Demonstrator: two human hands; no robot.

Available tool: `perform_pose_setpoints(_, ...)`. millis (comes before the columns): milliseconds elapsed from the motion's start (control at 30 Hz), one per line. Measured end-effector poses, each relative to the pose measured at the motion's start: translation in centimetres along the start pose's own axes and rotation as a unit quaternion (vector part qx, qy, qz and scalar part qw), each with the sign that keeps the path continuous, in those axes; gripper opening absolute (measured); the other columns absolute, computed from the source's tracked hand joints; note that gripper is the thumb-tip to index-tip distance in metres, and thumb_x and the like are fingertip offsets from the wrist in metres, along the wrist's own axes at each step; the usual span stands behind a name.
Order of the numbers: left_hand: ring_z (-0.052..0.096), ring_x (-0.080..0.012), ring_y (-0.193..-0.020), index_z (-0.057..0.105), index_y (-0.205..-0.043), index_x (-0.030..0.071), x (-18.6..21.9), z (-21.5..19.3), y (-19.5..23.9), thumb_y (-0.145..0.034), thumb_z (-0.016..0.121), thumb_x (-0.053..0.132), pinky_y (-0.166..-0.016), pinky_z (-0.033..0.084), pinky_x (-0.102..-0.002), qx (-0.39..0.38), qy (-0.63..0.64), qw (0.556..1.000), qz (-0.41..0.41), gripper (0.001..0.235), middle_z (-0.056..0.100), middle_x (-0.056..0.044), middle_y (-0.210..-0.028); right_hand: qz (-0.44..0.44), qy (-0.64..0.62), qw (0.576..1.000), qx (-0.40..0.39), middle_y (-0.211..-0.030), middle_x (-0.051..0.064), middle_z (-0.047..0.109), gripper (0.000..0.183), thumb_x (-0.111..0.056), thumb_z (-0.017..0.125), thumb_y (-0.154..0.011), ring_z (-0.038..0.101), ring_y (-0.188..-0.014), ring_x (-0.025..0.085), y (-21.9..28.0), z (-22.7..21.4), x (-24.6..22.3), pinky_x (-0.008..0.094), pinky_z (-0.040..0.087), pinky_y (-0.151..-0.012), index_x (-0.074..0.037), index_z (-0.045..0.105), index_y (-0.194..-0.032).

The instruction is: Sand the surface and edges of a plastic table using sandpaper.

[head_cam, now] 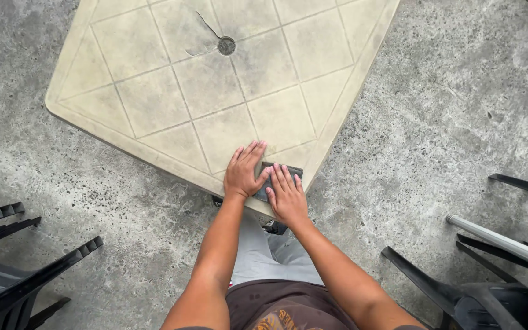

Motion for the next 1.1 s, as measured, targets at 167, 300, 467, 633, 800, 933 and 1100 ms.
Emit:
perform_pose_setpoints(167,0.045,-0.0207,-0.147,0.051,-0.151,0.012,0.3,-0.2,1.0,-0.089,0.062,0.047,-0.122,0.03,-0.047,-0.003,0.003,1.0,-0.006,0.072,0.054,-0.005,-0.154,0.006,-0.008,1.0,0.015,-0.168,0.005,0.034,0.059,-0.035,0.043,-0.108,0.029,-0.156,0.022,-9.5,-2.3,2.8,0.049,0.021,-0.124,-0.011,0.036,-0.161)
perform_pose_setpoints(300,0.045,-0.0215,-0.146,0.049,-0.152,0.009,0.3,-0.5,0.2,-0.089,0.063,0.049,-0.122,0.031,-0.047,0.001,0.0,1.0,0.002,0.076,0.054,-0.008,-0.154,0.011,-0.01,1.0,0.025,-0.169,0.005,0.031,0.059,-0.035,0.042,-0.108,0.026,-0.157,0.022,-14.3,-3.3,3.9,0.05,0.02,-0.124,-0.011,0.034,-0.162)
perform_pose_setpoints(467,0.045,-0.021,-0.145,0.049,-0.151,0.009,0.1,-0.1,0.4,-0.088,0.063,0.05,-0.121,0.03,-0.046,0.003,0.005,1.0,-0.012,0.077,0.055,-0.008,-0.152,-0.019,0.022,1.0,0.0,-0.17,0.007,0.026,0.062,-0.035,0.041,-0.107,0.022,-0.157,0.024,-14.9,-3.1,4.0,0.051,0.019,-0.124,-0.009,0.029,-0.163)
perform_pose_setpoints(633,0.046,-0.0211,-0.145,0.05,-0.151,0.01,-0.4,-0.4,0.5,-0.088,0.062,0.052,-0.122,0.03,-0.045,0.015,0.012,0.999,-0.026,0.076,0.055,-0.008,-0.153,-0.033,0.047,0.997,-0.052,-0.171,0.008,0.021,0.066,-0.036,0.04,-0.105,0.018,-0.158,0.025,-15.1,-2.5,3.9,0.052,0.016,-0.124,-0.008,0.024,-0.163)
perform_pose_setpoints(800,0.049,-0.0214,-0.142,0.051,-0.148,0.011,-0.2,0.4,0.6,-0.087,0.062,0.054,-0.12,0.031,-0.045,0.015,0.003,0.999,-0.042,0.075,0.055,-0.009,-0.151,-0.07,0.059,0.993,-0.076,-0.172,0.008,0.018,0.066,-0.037,0.036,-0.107,0.014,-0.159,0.025,-15.0,-2.4,4.7,0.053,0.013,-0.125,-0.006,0.021,-0.164)
perform_pose_setpoints(933,0.05,-0.0219,-0.139,0.047,-0.15,0.009,0.1,0.2,1.2,-0.088,0.063,0.053,-0.121,0.032,-0.043,0.031,-0.013,0.998,-0.061,0.078,0.055,-0.01,-0.151,-0.114,0.065,0.986,-0.103,-0.172,0.009,0.017,0.067,-0.039,0.037,-0.107,0.013,-0.159,0.026,-15.4,-2.7,4.7,0.052,0.013,-0.125,-0.007,0.021,-0.163)
perform_pose_setpoints(1100,0.054,-0.0209,-0.134,0.043,-0.151,0.016,1.6,1.7,0.7,-0.087,0.065,0.048,-0.119,0.032,-0.043,0.008,-0.021,0.993,-0.118,0.075,0.055,-0.005,-0.149,-0.219,0.051,0.964,-0.143,-0.171,0.008,0.017,0.068,-0.045,0.035,-0.106,0.013,-0.159,0.025,-15.4,-3.9,6.1,0.051,0.013,-0.125,-0.011,0.021,-0.163)
Point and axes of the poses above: each hand's wrist, its own y-axis away from the middle knuckle, its own z-axis out of the palm, x = y × z, the point moved 5 cm from there along -y, towards the middle knuckle
